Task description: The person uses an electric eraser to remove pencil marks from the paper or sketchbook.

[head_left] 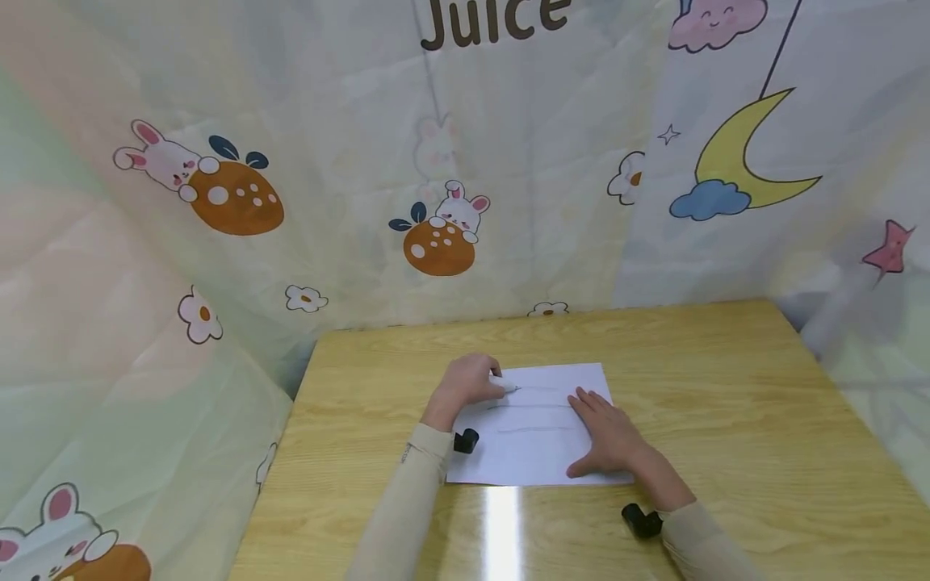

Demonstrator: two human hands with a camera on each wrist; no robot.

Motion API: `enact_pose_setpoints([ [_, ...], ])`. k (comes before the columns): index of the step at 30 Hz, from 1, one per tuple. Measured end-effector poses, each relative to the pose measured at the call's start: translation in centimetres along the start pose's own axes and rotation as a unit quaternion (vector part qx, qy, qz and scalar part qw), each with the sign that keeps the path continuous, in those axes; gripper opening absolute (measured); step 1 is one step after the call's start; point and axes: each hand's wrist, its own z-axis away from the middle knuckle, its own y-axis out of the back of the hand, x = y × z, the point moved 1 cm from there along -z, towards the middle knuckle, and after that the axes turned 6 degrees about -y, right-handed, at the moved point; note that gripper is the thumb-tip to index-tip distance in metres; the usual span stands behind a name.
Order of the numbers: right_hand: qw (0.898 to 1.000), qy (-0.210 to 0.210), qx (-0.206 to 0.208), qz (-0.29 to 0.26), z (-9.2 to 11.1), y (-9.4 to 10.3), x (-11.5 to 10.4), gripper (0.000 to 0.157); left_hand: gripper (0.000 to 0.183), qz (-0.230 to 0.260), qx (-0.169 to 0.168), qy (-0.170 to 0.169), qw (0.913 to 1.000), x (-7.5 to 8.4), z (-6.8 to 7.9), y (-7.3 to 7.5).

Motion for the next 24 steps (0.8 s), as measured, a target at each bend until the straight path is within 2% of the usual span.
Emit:
enact_pose_setpoints([
  [2,1.0,-0.002,0.003,-0.001,-0.06,0.19,0.23,0.121,0.023,-0.004,-0.001,0.0,1.0,-0.04,-0.17,0.27],
  [7,1.0,-0.004,-0.001,0.002,-0.03,-0.34,0.64,0.123,0.025,-0.023,-0.016,-0.024,0.9993,0.54,-0.67,0.57],
  [13,1.0,-0.003,0.001,0.001,-0.06,0.25,0.15,0.121,0.02,-0.023,-0.017,-0.003,0.9996,0.32,-0.5,1.06],
  [19,1.0,-0.001,-0.013,0.005,-0.06,-0.03,0.1,0.122,0.025,-0.011,-0.024,-0.031,0.9992,0.81,-0.89,0.73],
  [24,1.0,-0.01,-0.015,0.005,0.08,-0.24,0.09,0.121,0.023,-0.011,-0.026,-0.007,0.9996,0.89,-0.86,0.29],
])
